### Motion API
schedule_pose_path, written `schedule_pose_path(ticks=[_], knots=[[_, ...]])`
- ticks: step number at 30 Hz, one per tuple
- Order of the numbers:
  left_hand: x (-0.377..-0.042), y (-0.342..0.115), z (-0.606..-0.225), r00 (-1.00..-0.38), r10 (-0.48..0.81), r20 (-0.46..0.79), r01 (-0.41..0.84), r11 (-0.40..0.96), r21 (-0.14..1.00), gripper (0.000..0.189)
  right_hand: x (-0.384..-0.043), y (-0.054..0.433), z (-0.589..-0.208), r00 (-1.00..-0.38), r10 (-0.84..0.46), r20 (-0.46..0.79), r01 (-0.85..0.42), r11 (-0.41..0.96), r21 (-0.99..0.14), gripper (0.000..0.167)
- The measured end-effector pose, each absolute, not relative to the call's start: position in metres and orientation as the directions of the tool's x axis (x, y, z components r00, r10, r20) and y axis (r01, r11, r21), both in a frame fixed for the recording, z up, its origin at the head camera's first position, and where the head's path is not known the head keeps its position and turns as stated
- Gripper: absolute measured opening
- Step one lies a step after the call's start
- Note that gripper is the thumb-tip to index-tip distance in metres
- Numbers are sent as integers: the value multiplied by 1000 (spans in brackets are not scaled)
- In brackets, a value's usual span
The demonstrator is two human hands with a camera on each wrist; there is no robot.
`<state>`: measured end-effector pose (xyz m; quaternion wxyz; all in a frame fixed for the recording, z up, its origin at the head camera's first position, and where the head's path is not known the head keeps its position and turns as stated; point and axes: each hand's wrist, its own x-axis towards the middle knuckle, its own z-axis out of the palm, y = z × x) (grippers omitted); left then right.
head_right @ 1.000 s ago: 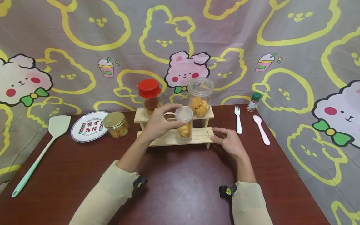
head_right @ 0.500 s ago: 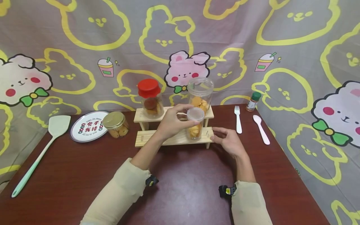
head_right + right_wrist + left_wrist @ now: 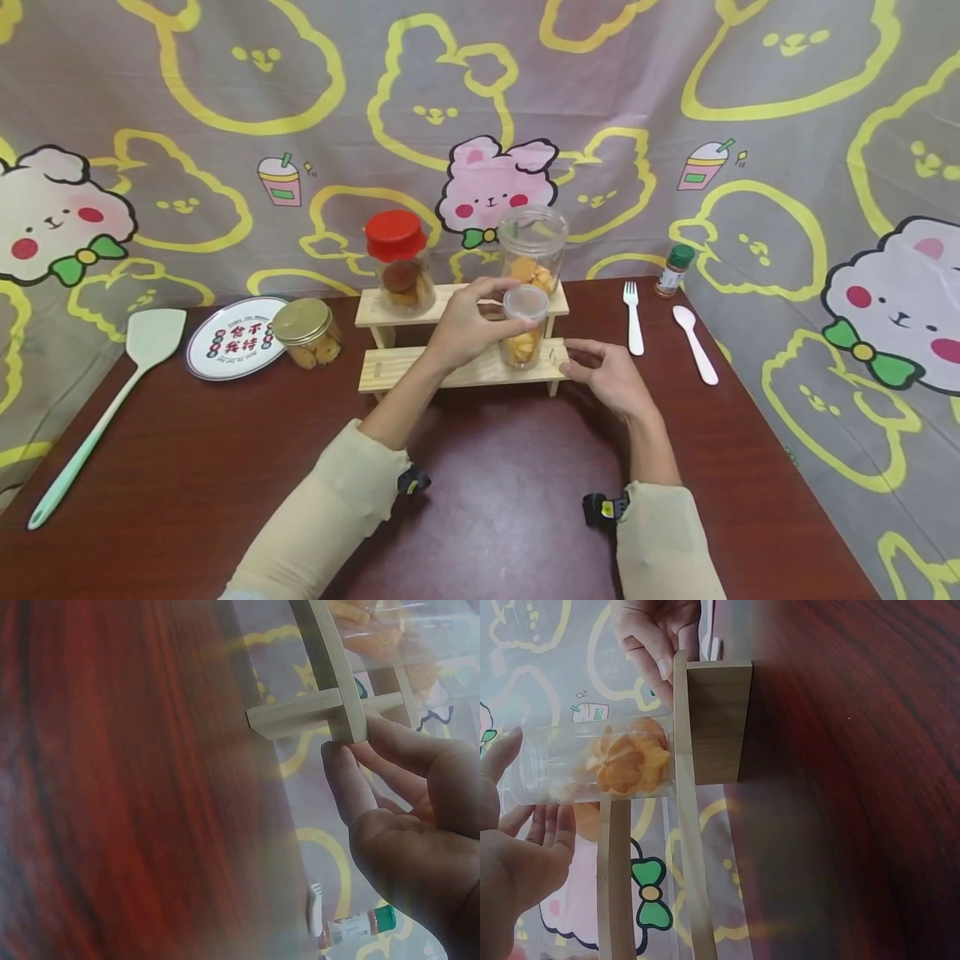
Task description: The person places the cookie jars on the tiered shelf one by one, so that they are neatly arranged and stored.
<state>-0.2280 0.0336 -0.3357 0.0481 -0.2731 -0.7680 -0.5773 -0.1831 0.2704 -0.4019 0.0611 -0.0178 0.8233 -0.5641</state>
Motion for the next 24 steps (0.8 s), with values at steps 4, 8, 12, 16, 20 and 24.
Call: schedule_pose_path(ticks=[4, 8, 12, 16, 20, 24], knots=[[-229, 34, -337, -852, 358, 384, 465, 176, 868, 54, -184, 270, -402, -992, -96, -81, 41, 364, -930, 49], [-230, 35, -339, -859, 354, 369, 446, 165, 880, 54, -184, 270, -402, -992, -93, -85, 46, 363, -931, 49], [-229, 34, -338, -863, 352, 363, 437, 157, 886, 54, -184, 270, -402, -992, -97, -84, 44, 357, -933, 49], [-230, 34, -338, -859, 362, 361, 435, 146, 889, 53, -185, 271, -402, -992, -101, -81, 41, 353, -935, 49], [-230, 33, -338, -859, 375, 348, 426, 147, 893, 55, -185, 271, -402, -991, -101, -85, 44, 353, -935, 50], [-229, 32, -339, -860, 379, 342, 422, 150, 894, 57, -184, 271, -402, -991, -100, -89, 48, 356, -933, 50]])
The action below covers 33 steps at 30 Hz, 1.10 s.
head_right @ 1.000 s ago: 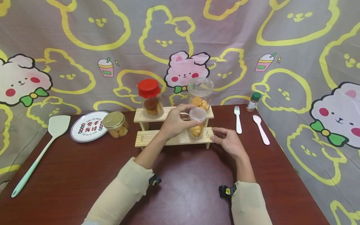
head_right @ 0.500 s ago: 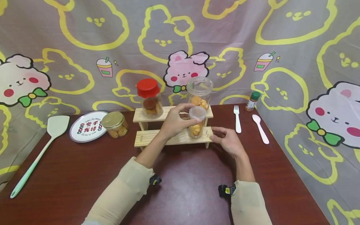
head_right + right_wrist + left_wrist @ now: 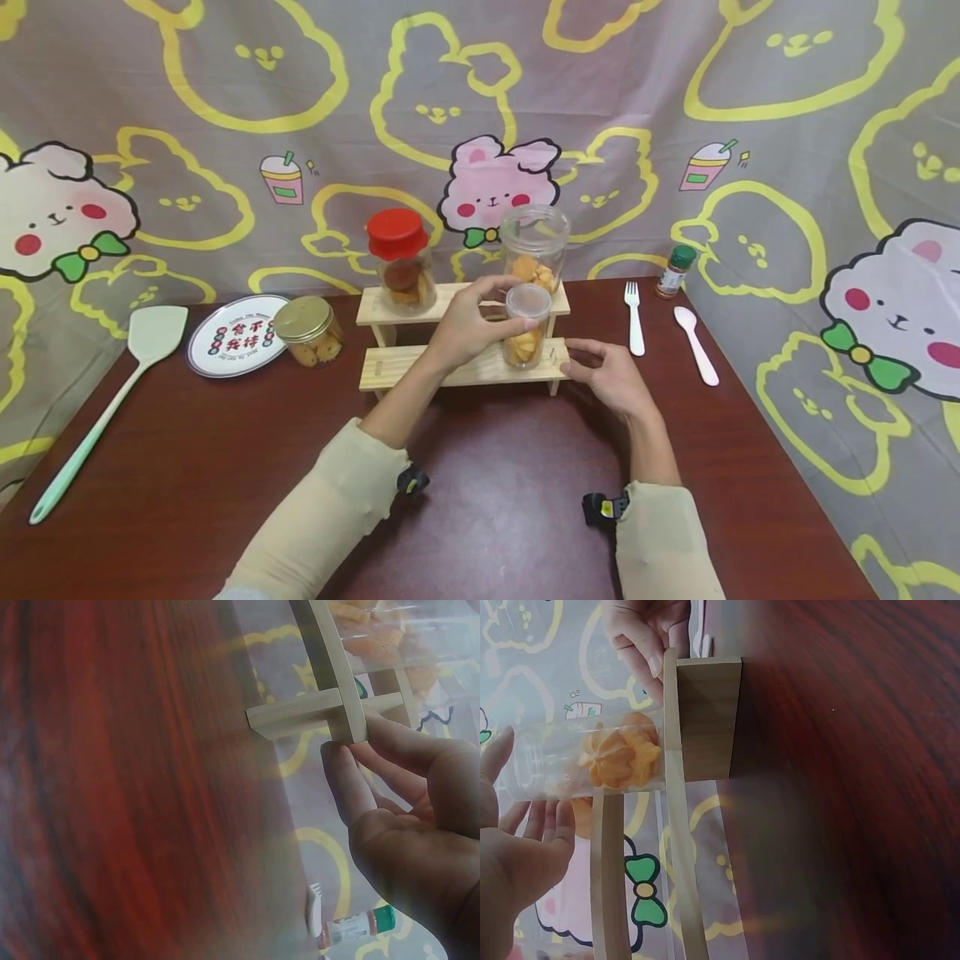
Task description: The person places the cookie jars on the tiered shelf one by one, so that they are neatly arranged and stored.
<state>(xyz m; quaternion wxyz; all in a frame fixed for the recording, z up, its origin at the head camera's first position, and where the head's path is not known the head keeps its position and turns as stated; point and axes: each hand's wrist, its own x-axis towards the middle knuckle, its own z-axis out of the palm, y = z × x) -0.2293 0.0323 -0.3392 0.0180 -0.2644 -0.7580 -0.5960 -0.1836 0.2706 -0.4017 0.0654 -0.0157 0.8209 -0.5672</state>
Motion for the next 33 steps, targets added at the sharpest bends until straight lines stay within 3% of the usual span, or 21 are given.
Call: schedule_pose_path(ticks=[23, 33], knots=[[-223, -10, -340, -858, 423, 290, 355, 83, 931, 61, -184, 271, -404, -992, -99, -84, 41, 374, -926, 51], [-217, -33, -339, -868, 423, 261, 341, 124, 932, 62, -183, 271, -404, -991, -98, -90, 46, 379, -924, 52]])
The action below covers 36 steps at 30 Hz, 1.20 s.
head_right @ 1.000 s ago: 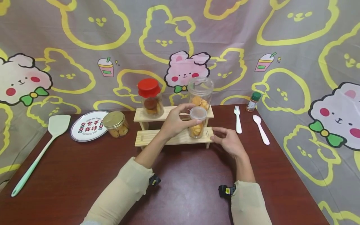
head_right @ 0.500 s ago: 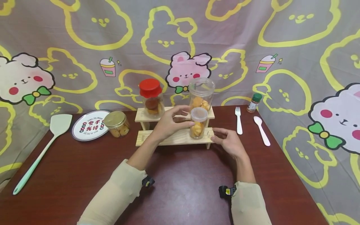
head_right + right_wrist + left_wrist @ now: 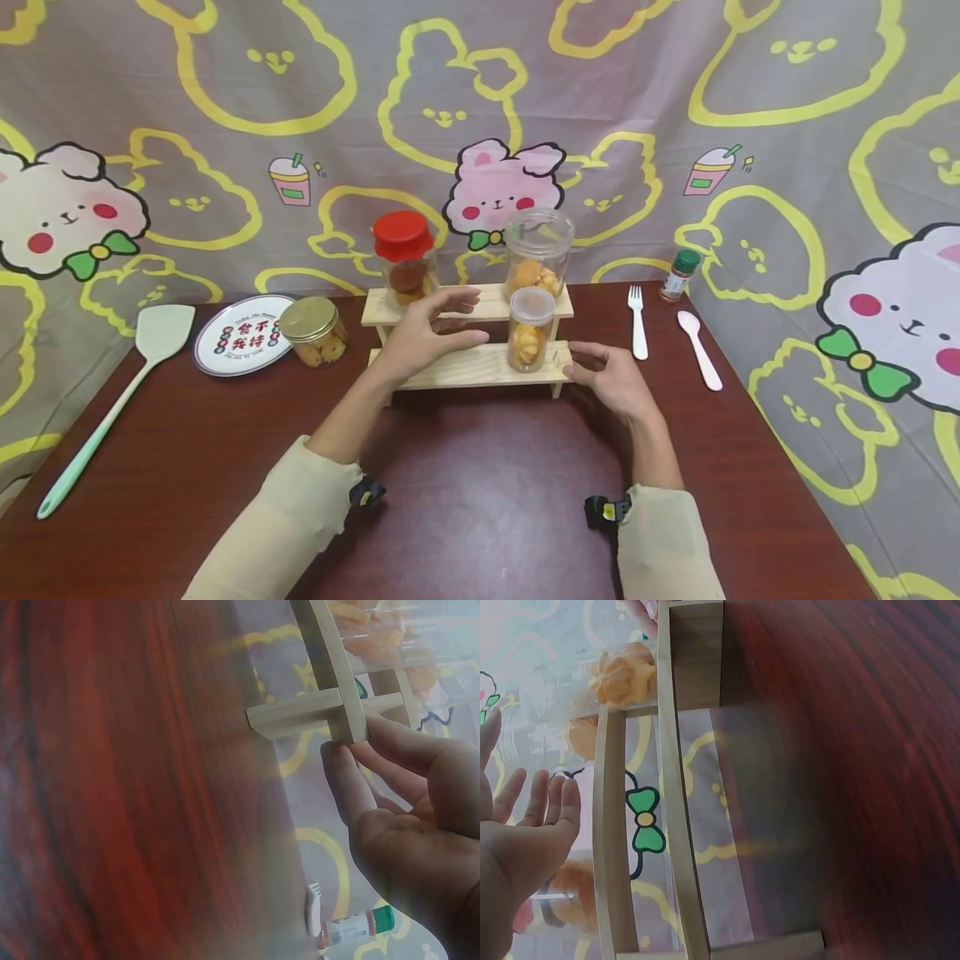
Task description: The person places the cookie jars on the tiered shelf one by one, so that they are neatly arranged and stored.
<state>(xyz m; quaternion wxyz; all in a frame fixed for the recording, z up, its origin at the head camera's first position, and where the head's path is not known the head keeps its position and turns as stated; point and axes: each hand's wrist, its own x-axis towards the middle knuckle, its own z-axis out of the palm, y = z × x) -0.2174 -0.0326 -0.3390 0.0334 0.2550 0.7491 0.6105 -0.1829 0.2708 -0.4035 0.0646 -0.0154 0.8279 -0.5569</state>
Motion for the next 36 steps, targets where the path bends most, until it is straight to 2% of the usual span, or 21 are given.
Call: schedule_pose_path(ticks=[12, 22, 29, 32, 36], knots=[[-211, -68, -346, -894, 393, 214, 307, 191, 932, 61, -182, 270, -402, -991, -103, -85, 39, 387, -921, 51], [-207, -103, -352, -906, 343, 247, 315, 157, 936, 54, -180, 269, -402, -990, -105, -94, 50, 364, -930, 51], [-206, -139, -349, -940, 244, 237, 282, 170, 944, 46, -180, 267, -402, -990, -96, -106, 65, 355, -933, 51], [-208, -155, -347, -956, 190, 222, 262, 222, 939, 47, -180, 267, -402, -989, -94, -112, 73, 350, -934, 52], [-212, -172, -348, -957, 104, 269, 288, 284, 914, 46, -180, 267, -402, -989, -91, -115, 78, 338, -938, 51]])
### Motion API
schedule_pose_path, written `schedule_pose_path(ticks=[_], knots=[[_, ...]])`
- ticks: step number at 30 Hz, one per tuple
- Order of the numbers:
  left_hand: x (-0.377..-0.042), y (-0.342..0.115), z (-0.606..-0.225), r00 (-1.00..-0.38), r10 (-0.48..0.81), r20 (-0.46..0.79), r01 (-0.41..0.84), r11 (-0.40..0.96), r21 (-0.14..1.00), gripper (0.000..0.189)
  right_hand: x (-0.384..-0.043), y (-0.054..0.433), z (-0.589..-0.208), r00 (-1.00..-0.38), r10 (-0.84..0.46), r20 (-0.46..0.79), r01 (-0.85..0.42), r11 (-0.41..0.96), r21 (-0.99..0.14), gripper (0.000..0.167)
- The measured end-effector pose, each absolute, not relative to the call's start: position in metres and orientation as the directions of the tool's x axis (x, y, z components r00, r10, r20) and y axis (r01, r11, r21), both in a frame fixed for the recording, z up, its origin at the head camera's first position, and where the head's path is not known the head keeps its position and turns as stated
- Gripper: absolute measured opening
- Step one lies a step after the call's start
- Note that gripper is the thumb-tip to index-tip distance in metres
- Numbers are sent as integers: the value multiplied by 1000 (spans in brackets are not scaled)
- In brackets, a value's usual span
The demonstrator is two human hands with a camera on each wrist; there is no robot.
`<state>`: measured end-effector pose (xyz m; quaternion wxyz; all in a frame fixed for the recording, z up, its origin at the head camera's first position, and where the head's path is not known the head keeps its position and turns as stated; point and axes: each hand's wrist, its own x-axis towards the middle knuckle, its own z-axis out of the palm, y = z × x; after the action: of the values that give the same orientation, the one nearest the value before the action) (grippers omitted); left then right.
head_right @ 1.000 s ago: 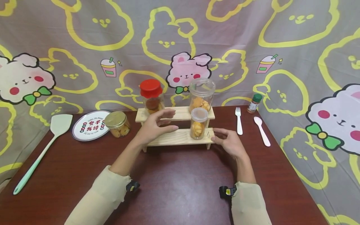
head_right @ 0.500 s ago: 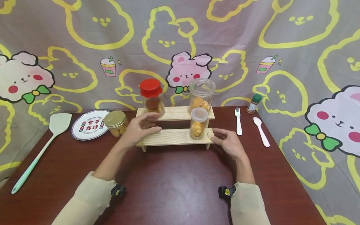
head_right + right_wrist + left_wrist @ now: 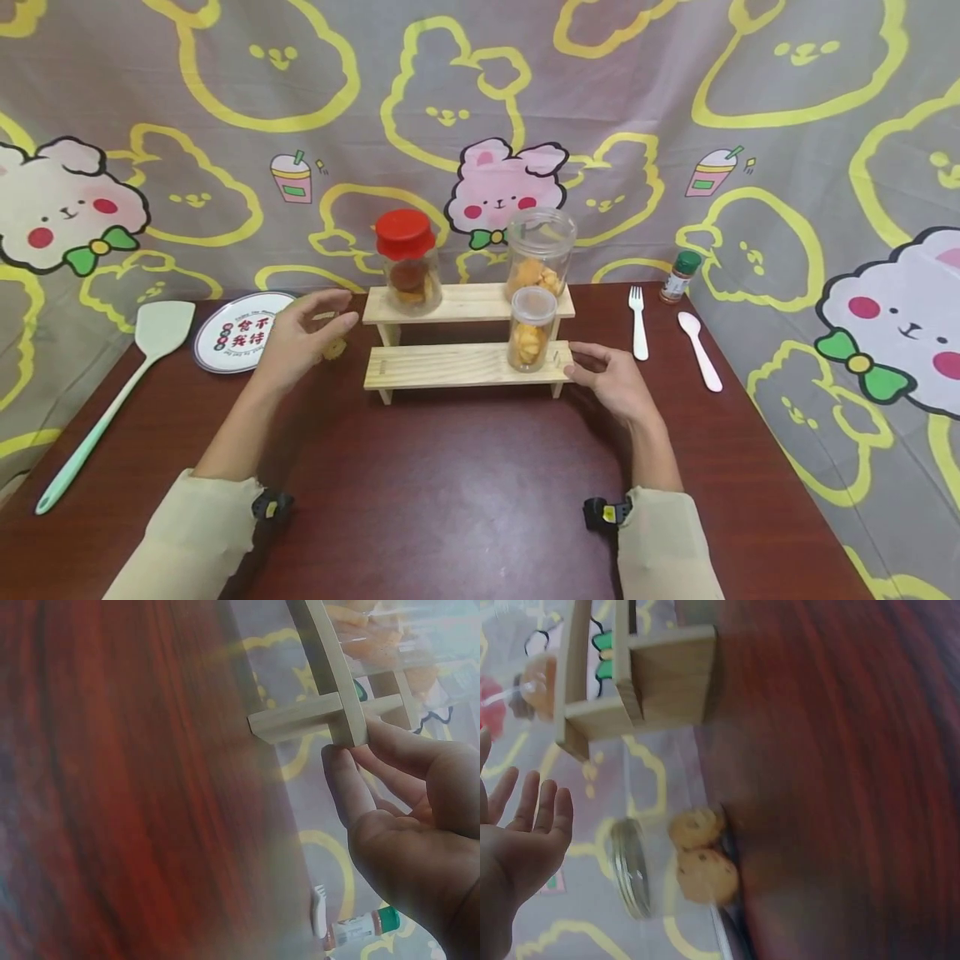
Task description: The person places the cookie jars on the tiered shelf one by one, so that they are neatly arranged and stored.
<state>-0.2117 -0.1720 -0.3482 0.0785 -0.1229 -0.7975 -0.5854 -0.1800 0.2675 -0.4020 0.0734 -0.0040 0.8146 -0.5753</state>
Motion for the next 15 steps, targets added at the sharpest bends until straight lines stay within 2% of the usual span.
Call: schedule_pose_path(ticks=[5, 15], knots=[[-212, -187, -354, -953, 26, 302, 294, 326, 899, 45, -181, 268, -403, -989, -96, -111, 74, 327, -942, 51], [-216, -216, -356, -920, -81, 383, 295, 501, 814, 47, -180, 268, -402, -988, -87, -125, 91, 316, -944, 51]])
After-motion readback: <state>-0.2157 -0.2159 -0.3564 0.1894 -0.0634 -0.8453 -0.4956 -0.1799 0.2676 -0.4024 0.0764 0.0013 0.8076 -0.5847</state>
